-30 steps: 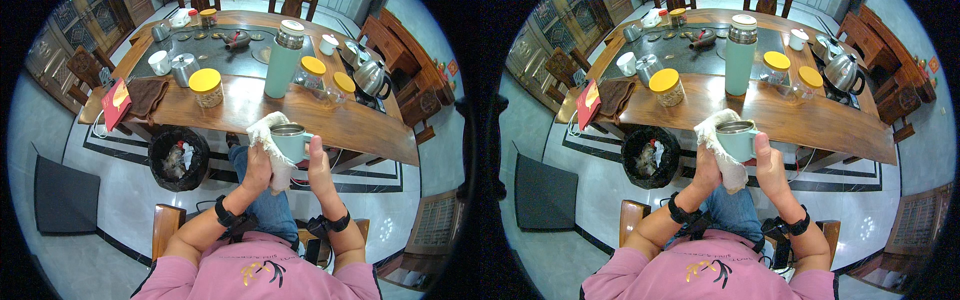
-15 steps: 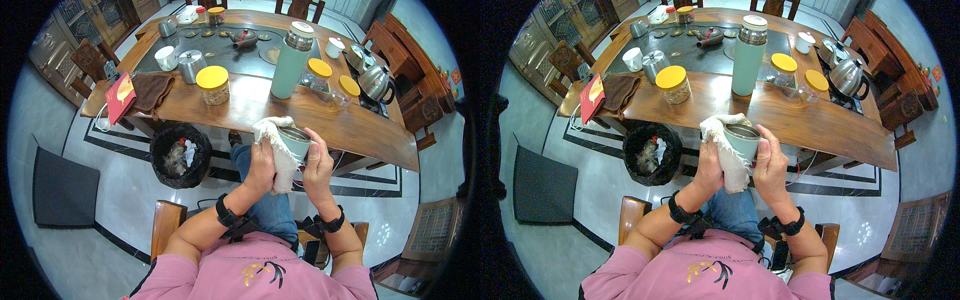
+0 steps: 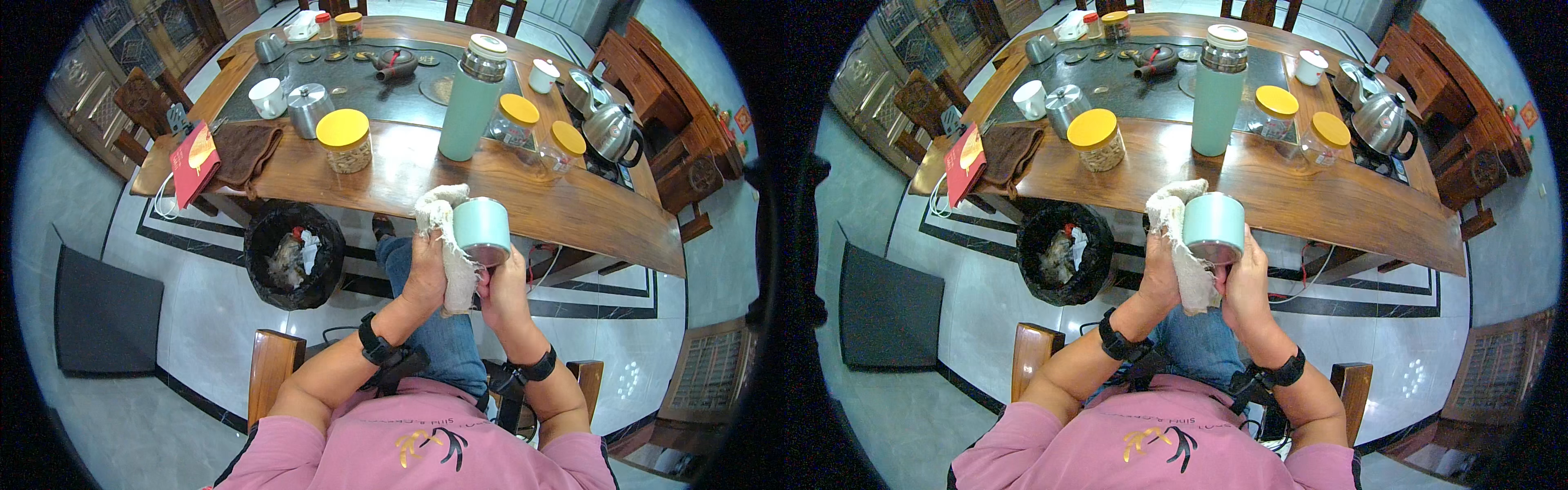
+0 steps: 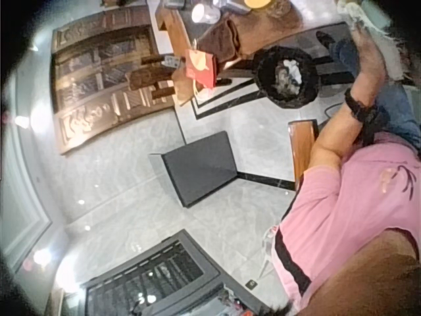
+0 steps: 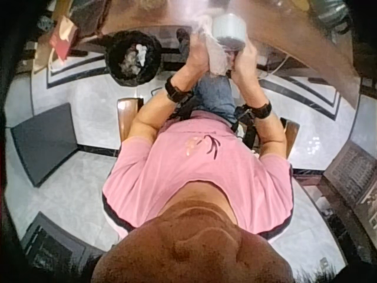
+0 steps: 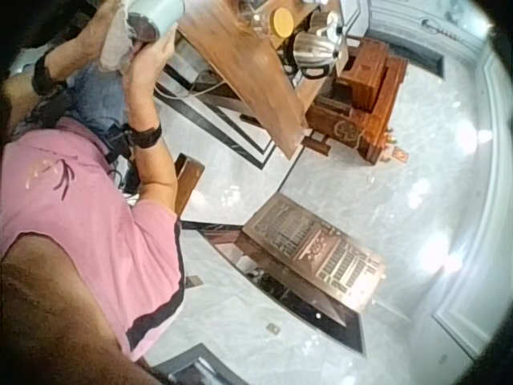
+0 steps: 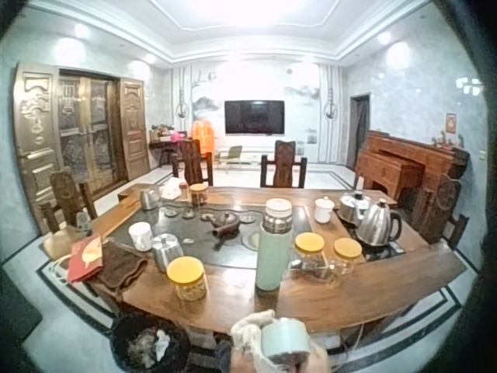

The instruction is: The person wipes a yellow-lidded jar, a light green thermos, and a small light green mug with a cloth while seated at a wooden table. Each item is wiped and returned to the table.

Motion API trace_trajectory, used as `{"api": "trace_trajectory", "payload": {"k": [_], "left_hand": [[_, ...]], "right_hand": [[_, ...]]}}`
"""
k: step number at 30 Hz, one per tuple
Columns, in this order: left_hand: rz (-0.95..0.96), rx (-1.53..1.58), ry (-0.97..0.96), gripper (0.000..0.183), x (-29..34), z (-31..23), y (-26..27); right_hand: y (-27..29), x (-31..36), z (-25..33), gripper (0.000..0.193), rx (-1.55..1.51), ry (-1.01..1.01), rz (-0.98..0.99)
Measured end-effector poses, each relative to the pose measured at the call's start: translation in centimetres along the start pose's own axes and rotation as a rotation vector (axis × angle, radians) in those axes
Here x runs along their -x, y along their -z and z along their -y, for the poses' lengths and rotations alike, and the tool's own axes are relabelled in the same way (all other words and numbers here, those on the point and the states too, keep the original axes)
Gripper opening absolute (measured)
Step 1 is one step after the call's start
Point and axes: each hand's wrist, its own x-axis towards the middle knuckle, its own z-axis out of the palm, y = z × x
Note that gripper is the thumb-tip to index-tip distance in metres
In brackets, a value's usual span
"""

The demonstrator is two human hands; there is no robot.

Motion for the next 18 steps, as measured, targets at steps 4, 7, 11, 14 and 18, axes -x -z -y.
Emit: {"api": "trace_trajectory", "payload": {"k": [4, 7, 11, 14, 18], "left_hand": [[0.007, -0.278, -0.084, 0.034, 0.4, 0.7, 1.3], [0.065, -0.393, -0.102, 0.032, 1.1, 1.8, 2.7], [0.269, -0.504, -0.093, 0.034, 1.3, 2.5, 4.2], [0.336, -0.880, -0.334, 0.056, 1.0, 1.9, 4.1], [0.474, -1.188, -0.631, 0.060, 0.0, 0.0, 3.0]], "right_hand": [[0.3, -0.2, 0.3, 0.026, -0.148, -0.306, 0.023], [1.1, -0.7, 0.7, 0.023, -0.259, -0.432, 0.097], [1.9, -1.4, 0.6, 0.021, -0.297, -0.422, 0.150], [1.8, -1.6, 0.4, 0.024, -0.267, -0.366, 0.066], [1.2, -0.5, 0.4, 0.034, -0.155, -0.016, 0.161]]}}
